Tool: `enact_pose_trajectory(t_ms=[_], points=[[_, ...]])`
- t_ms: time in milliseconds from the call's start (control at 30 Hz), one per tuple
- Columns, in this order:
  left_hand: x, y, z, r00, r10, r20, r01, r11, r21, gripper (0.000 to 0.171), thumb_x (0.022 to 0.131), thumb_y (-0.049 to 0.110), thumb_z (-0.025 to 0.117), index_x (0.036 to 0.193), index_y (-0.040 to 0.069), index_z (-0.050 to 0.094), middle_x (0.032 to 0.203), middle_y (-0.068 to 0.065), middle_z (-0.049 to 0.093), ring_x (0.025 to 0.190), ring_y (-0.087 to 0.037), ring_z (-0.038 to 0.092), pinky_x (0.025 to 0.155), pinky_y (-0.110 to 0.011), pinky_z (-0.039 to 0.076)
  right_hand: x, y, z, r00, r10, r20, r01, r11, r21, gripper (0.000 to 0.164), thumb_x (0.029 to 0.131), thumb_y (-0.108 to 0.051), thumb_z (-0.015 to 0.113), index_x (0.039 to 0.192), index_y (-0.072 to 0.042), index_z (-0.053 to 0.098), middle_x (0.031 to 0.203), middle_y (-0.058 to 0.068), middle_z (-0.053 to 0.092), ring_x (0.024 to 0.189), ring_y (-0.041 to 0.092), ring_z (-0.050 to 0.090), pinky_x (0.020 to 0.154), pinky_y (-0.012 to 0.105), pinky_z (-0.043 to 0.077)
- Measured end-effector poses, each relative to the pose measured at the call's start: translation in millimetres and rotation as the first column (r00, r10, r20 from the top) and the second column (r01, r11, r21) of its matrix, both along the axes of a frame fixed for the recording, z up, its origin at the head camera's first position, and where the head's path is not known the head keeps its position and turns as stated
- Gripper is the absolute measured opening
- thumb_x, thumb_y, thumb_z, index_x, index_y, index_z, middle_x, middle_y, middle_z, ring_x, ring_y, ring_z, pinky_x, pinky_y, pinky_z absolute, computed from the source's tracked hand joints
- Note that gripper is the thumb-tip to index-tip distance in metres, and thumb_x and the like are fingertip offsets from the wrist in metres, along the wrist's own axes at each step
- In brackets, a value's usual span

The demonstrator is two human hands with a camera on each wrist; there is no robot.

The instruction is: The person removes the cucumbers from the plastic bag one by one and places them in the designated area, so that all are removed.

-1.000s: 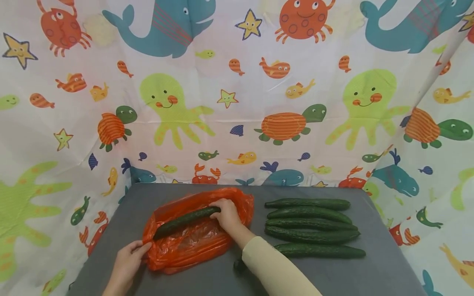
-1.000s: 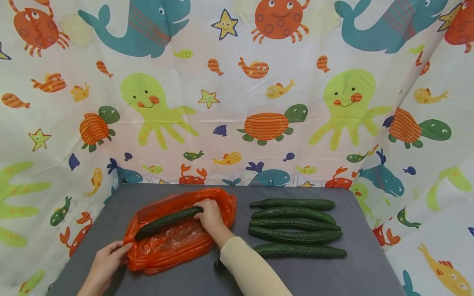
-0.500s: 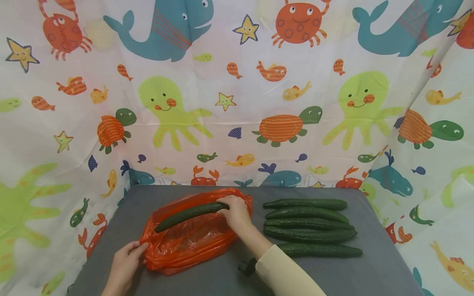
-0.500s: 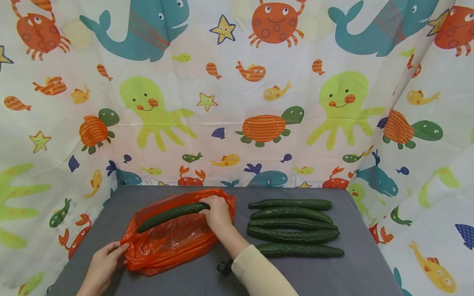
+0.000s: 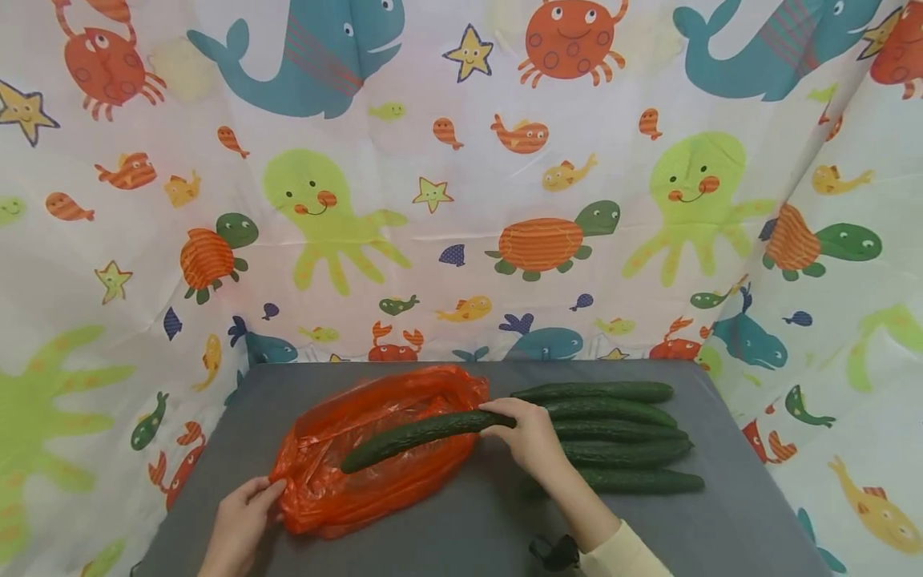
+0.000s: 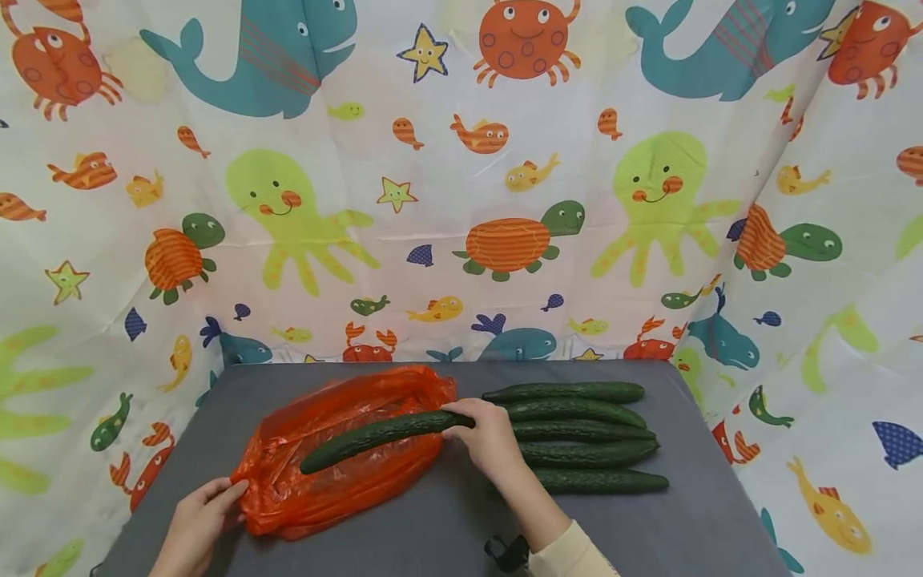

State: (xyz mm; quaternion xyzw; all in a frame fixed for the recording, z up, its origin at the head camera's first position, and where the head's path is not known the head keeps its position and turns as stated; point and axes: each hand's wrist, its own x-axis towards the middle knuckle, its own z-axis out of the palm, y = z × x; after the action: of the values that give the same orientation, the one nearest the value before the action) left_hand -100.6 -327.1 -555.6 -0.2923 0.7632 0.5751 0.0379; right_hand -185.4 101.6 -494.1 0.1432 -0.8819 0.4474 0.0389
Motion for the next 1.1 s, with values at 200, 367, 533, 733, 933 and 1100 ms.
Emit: enact_pose_trajectory(t_ms=[200,367,533,733,933,1100], points=[[0.9,2.5,-0.4,0.999,0.034,-0.017,-0.034,0.999,-0.003,0.053,0.101,0.034,0.063,0.130,-0.009,0.051,0.108,-0.013,0.067,0.083,-0.011,0.064,0.069,-0.033,0.058,20.0,68.3,-11.8,0.998,-0.056,0.000,0.056,0.995,0.087,0.040,0.077,-0.018,0.085,0.116,-0.026,0.077,0.123,0.000,0.072,0.117,0.026,0.067,0.092,0.045,0.056],[2.3,7.7,-3.9,0.998,0.063,-0.026,-0.063,0.998,-0.005,0.047,0.102,0.030,0.062,0.126,-0.009,0.052,0.103,-0.011,0.068,0.081,-0.012,0.064,0.067,-0.033,0.058,45.0,125.4,-21.9,0.992,-0.125,0.026,0.118,0.973,0.200,0.041,0.079,-0.020,0.084,0.119,-0.024,0.076,0.127,0.010,0.070,0.114,0.032,0.068,0.083,0.043,0.058],[1.0,10.1,-4.4,0.999,0.048,-0.016,-0.048,0.999,0.002,0.049,0.102,0.030,0.062,0.129,-0.010,0.052,0.106,-0.014,0.068,0.080,-0.011,0.064,0.068,-0.033,0.058,69.0,173.3,-30.5,0.968,-0.189,0.165,0.144,0.957,0.251,0.042,0.079,-0.025,0.083,0.121,-0.024,0.075,0.129,0.012,0.069,0.103,0.030,0.071,0.068,0.032,0.055],[1.3,8.1,-2.4,0.999,0.041,-0.005,-0.041,0.999,-0.003,0.050,0.101,0.032,0.063,0.128,-0.008,0.053,0.103,-0.009,0.069,0.080,-0.010,0.064,0.069,-0.033,0.058,81.9,213.9,-49.9,0.929,-0.213,0.303,0.124,0.950,0.288,0.044,0.080,-0.031,0.083,0.122,-0.022,0.074,0.126,0.013,0.070,0.106,0.030,0.070,0.074,0.037,0.058],[3.7,6.8,-3.3,0.998,0.064,0.005,-0.064,0.998,-0.012,0.048,0.102,0.031,0.062,0.127,-0.009,0.053,0.103,-0.013,0.068,0.080,-0.014,0.064,0.068,-0.033,0.058,80.1,233.7,-62.8,0.901,-0.261,0.346,0.127,0.922,0.365,0.052,0.077,-0.041,0.084,0.123,-0.018,0.074,0.124,0.017,0.070,0.105,0.035,0.067,0.078,0.046,0.056],[4.8,3.1,-4.3,0.998,0.061,0.011,-0.061,0.998,-0.001,0.053,0.101,0.034,0.062,0.129,-0.010,0.052,0.105,-0.013,0.068,0.082,-0.013,0.064,0.070,-0.034,0.058,82.8,238.2,-70.0,0.929,-0.296,0.224,0.171,0.877,0.449,0.049,0.074,-0.038,0.086,0.115,-0.012,0.077,0.121,0.025,0.060,0.108,0.046,0.058,0.082,0.057,0.052]])
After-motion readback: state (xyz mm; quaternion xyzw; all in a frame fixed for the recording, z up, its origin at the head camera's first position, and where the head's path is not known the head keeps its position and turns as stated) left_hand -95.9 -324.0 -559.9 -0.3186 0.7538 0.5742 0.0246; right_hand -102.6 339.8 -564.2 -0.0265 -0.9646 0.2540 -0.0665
